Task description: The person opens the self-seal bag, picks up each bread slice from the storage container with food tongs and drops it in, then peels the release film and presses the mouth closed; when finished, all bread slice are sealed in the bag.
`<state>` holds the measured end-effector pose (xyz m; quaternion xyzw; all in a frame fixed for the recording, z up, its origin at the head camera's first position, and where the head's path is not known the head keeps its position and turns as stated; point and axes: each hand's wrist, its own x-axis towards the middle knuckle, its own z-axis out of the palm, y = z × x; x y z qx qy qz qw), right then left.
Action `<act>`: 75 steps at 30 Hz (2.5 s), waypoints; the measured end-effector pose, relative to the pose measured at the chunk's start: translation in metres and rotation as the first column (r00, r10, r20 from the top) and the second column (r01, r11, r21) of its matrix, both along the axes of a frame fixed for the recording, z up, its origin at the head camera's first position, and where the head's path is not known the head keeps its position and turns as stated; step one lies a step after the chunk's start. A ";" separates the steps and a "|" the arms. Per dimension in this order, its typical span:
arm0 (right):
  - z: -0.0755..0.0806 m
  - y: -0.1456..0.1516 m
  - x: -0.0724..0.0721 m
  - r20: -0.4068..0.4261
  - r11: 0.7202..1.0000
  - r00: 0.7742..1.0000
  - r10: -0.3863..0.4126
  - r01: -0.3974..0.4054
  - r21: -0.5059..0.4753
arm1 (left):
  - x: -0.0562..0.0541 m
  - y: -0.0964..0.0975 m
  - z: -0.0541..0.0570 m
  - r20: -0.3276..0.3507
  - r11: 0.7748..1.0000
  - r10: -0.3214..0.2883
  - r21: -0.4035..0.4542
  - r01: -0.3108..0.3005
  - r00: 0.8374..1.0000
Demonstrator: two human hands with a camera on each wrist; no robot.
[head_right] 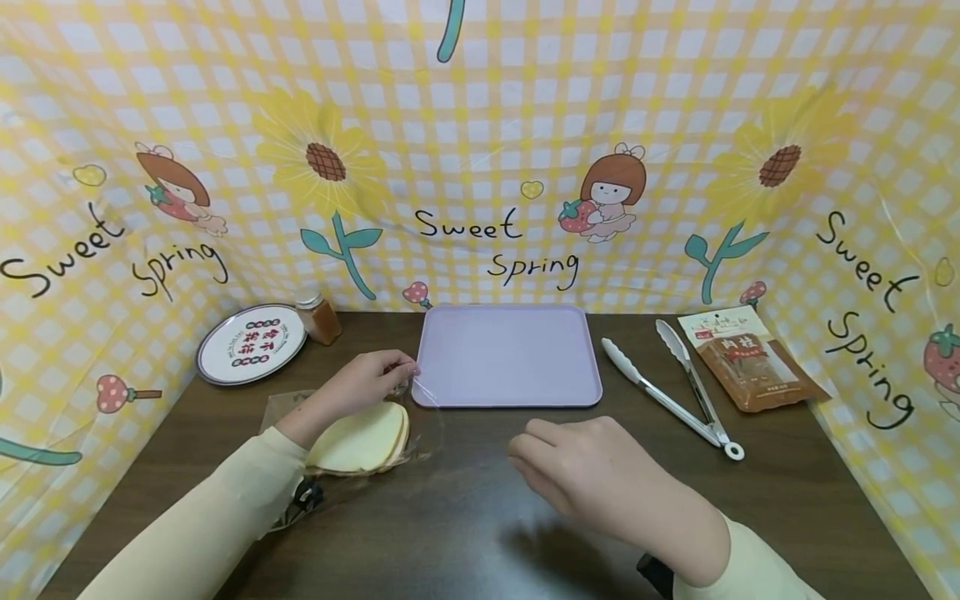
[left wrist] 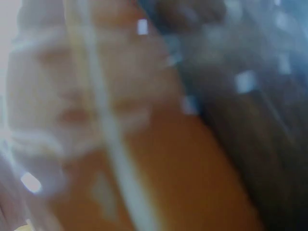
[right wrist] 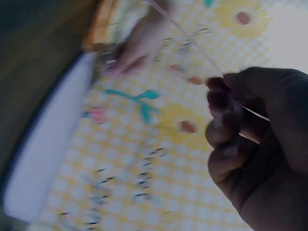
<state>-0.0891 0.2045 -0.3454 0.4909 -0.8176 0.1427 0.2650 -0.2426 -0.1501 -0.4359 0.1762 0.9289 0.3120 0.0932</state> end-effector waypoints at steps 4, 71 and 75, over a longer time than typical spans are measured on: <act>-0.028 0.019 -0.019 0.097 0.995 0.995 -0.037 0.028 0.092 | 0.000 0.001 0.001 -0.008 1.000 -0.001 0.002 0.001 1.000; -0.109 -0.158 0.000 0.866 0.792 -0.309 0.393 0.592 -0.148 | -0.022 -0.004 0.030 0.130 0.958 -0.179 -0.203 0.203 0.975; -0.110 -0.161 -0.003 0.866 0.791 -0.303 0.399 0.591 -0.158 | -0.022 -0.005 0.029 0.125 0.955 -0.188 -0.211 0.211 0.974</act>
